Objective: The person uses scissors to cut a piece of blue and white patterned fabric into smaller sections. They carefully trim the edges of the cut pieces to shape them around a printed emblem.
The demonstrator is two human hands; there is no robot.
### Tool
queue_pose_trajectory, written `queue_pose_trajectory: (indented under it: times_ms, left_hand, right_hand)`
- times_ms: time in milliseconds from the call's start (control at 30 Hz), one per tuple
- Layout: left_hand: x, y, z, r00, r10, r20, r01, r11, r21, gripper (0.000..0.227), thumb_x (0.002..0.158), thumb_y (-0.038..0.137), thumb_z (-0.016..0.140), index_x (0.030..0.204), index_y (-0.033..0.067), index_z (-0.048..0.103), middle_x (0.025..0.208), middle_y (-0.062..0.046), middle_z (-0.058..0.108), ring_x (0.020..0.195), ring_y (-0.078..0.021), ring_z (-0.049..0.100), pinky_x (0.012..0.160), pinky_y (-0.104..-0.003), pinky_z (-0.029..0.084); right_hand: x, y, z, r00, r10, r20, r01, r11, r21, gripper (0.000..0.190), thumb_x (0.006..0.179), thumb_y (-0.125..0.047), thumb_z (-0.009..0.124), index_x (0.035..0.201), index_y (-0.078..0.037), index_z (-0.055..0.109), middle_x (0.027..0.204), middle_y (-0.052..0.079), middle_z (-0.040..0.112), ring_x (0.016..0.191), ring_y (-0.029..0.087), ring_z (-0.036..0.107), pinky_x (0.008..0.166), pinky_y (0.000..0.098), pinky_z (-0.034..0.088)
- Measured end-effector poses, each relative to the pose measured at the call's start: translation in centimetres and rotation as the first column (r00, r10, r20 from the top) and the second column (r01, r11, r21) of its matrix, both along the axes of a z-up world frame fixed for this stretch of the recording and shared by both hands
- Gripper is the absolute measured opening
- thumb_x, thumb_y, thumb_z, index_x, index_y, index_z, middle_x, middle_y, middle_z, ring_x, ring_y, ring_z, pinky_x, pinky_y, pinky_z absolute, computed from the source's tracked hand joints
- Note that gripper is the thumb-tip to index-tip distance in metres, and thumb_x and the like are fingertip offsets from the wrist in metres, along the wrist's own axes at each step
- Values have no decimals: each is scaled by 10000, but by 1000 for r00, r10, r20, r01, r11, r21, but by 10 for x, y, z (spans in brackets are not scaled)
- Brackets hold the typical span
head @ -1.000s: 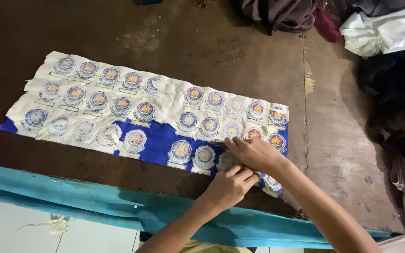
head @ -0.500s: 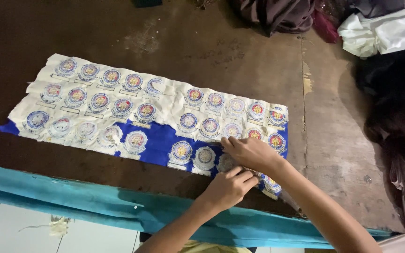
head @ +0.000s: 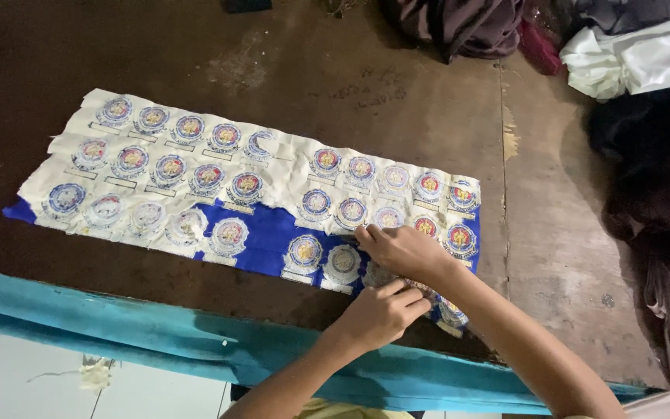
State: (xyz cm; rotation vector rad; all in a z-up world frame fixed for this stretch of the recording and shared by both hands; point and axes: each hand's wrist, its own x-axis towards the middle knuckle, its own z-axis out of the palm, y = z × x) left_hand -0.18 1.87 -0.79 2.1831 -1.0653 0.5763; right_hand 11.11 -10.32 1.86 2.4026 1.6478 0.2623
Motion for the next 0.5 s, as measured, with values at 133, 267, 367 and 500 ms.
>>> queue_pose_trajectory:
  times_ms: [133, 267, 367, 500]
  left_hand:
    - [1, -1, -4, 1000, 8, 26, -8, 1000, -1, 155, 909, -68, 718, 1017, 42, 731, 958, -89, 732, 835, -239, 640, 494, -338, 549]
    - [0, -1, -3, 999, -24, 22, 24, 1000, -9, 163, 895, -107, 690, 974, 33, 712, 931, -88, 719, 848, -246, 618, 538, -353, 563]
    - [1, 0, -1, 1000, 4, 29, -4, 1000, 2, 173, 889, -99, 703, 988, 40, 727, 965, -90, 741, 853, -240, 647, 506, -345, 563]
    - [-2, 2, -1, 999, -42, -16, 42, 999, 1, 211, 891, -98, 722, 1069, 15, 729, 1003, -117, 742, 874, -261, 659, 588, -360, 592]
  right_hand:
    - [0, 8, -1, 1000, 4, 22, -4, 1000, -18, 261, 980, -18, 620, 1223, -4, 526, 777, 46, 579, 396, 114, 510, 287, 301, 404]
    - [0, 7, -6, 999, -5, 32, 6, 1000, -19, 236, 982, -23, 641, 1193, 8, 539, 814, 56, 608, 383, 106, 511, 280, 292, 431]
    - [1, 10, -2, 998, -18, -56, 18, 1000, -10, 237, 1008, -39, 613, 1218, 23, 522, 793, 75, 609, 406, 150, 559, 301, 315, 449]
    - [1, 20, -3, 1000, -3, -23, 3, 1000, -4, 214, 1034, -80, 597, 1211, -4, 503, 800, 41, 557, 445, 91, 529, 310, 279, 441]
